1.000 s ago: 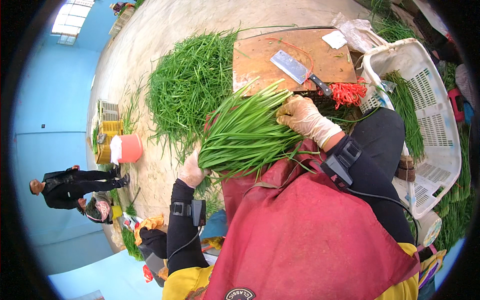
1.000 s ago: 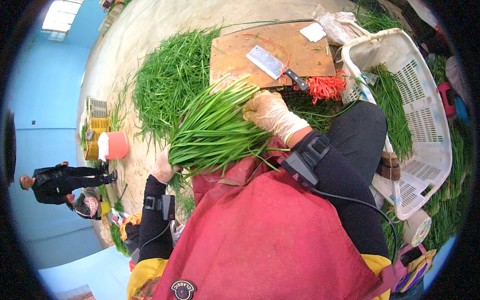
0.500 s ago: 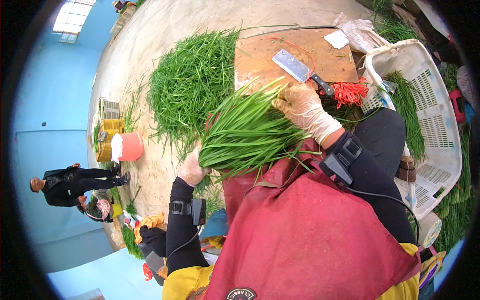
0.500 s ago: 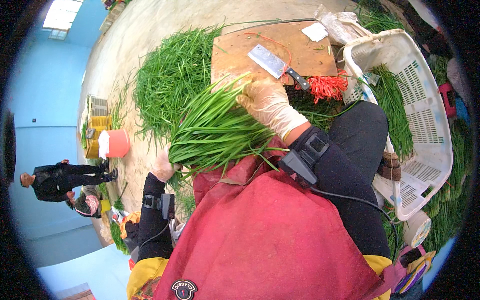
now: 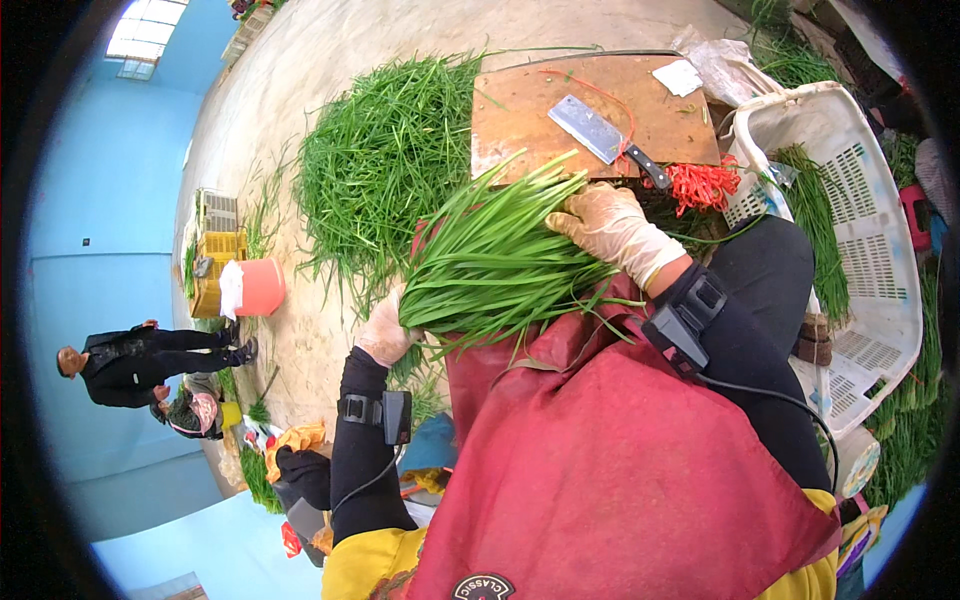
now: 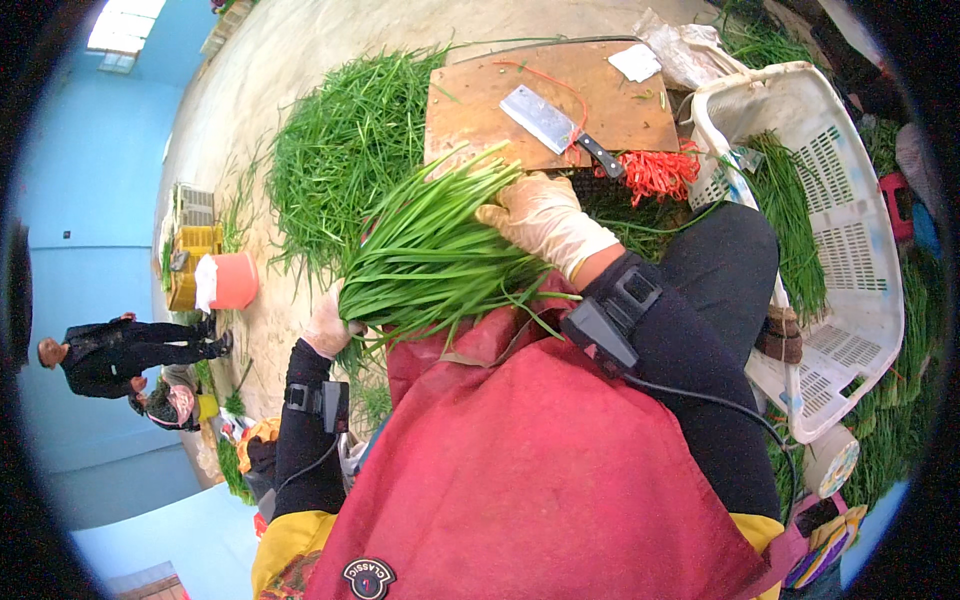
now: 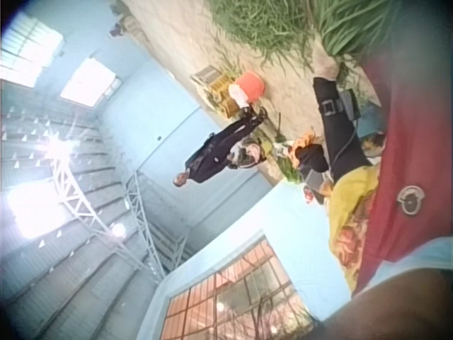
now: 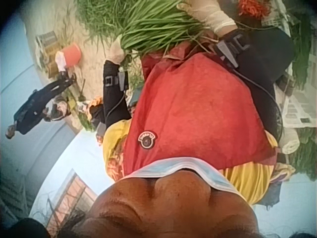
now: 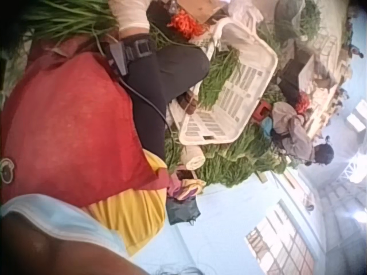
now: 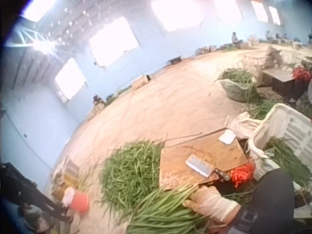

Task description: The person picks up a bunch of green vegetation from a basket, removes a few leaves by hand, and then places the bunch on a wooden board to trim the ends with a large knife before returning the trimmed bunch to the basket.

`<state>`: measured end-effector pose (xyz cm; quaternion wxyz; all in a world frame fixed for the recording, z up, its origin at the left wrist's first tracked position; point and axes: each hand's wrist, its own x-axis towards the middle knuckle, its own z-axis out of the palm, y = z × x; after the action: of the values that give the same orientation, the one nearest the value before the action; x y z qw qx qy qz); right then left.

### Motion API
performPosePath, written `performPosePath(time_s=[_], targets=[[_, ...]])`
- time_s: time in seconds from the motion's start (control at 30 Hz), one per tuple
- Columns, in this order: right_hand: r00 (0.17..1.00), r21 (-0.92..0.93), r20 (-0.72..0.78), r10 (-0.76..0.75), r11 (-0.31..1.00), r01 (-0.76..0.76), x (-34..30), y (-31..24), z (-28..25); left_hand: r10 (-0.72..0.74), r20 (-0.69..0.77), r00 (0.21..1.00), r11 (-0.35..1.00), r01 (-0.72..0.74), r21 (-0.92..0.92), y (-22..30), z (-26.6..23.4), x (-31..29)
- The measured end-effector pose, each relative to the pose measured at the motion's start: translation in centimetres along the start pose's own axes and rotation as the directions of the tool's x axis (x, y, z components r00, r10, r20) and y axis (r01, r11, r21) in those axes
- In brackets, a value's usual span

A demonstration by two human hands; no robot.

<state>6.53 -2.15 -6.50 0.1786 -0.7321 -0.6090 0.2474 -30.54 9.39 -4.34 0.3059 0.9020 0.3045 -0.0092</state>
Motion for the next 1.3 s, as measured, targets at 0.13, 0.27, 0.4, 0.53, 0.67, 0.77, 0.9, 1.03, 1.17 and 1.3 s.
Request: performPosePath(time_s=[0.13, 0.27, 0.4, 0.53, 0.67, 0.77, 0.9, 1.03, 1.17, 1.3], targets=[[0.997, 0.24, 0.054, -0.063, 0.969, 0.048, 0.6, 0.0, 1.3, -0.109, 0.023, 0.994, 0.991, 0.11, -0.076, -0.2, 0.0, 0.0], [0.984, 0.347, -0.176, -0.018, 0.935, 0.08, 1.6, 3.0, 3.7, -0.127, -0.002, 0.992, 0.987, 0.126, -0.095, -0.4, 0.0, -0.2], [0.987, 0.004, -0.098, 0.124, 0.992, -0.125, 1.0, 9.1, 3.8, -0.155, 0.007, 0.988, 0.974, 0.154, -0.169, -0.4, 0.0, -0.3], [0.897, -0.06, 0.131, 0.422, 0.907, -0.418, -2.5, 14.3, 1.7, -0.077, 0.006, 0.997, 0.993, 0.077, -0.089, -0.3, 0.0, -0.3], [0.945, 0.051, 0.11, 0.307, 0.948, -0.314, -4.0, 15.4, 1.0, -0.075, 0.001, 0.997, 0.991, 0.075, -0.112, 0.1, 0.1, -0.3], [0.968, 0.636, 0.146, 0.205, 0.73, -0.251, -3.3, 13.8, 1.3, -0.142, 0.005, 0.99, 0.974, 0.141, -0.178, 0.4, 0.5, -0.5], [0.98, 0.894, 0.037, 0.194, 0.431, -0.119, -4.2, 10.2, 1.7, -0.184, -0.076, 0.98, 0.979, 0.175, -0.106, 0.9, 1.0, -1.2], [0.991, 0.268, -0.128, -0.042, 0.96, 0.076, -4.5, 6.7, 0.9, -0.246, -0.157, 0.956, 0.943, 0.199, -0.268, 1.5, 1.8, -1.6], [0.997, 0.383, 0.078, -0.03, 0.924, -0.002, -3.5, 5.1, 1.5, -0.168, -0.179, 0.969, 0.983, 0.152, -0.1, 1.2, 2.0, -1.4], [0.997, 0.333, -0.045, 0.057, 0.942, -0.039, -3.3, 7.1, 2.0, -0.227, -0.125, 0.966, 0.954, 0.195, -0.227, 0.5, 2.2, -1.8]])
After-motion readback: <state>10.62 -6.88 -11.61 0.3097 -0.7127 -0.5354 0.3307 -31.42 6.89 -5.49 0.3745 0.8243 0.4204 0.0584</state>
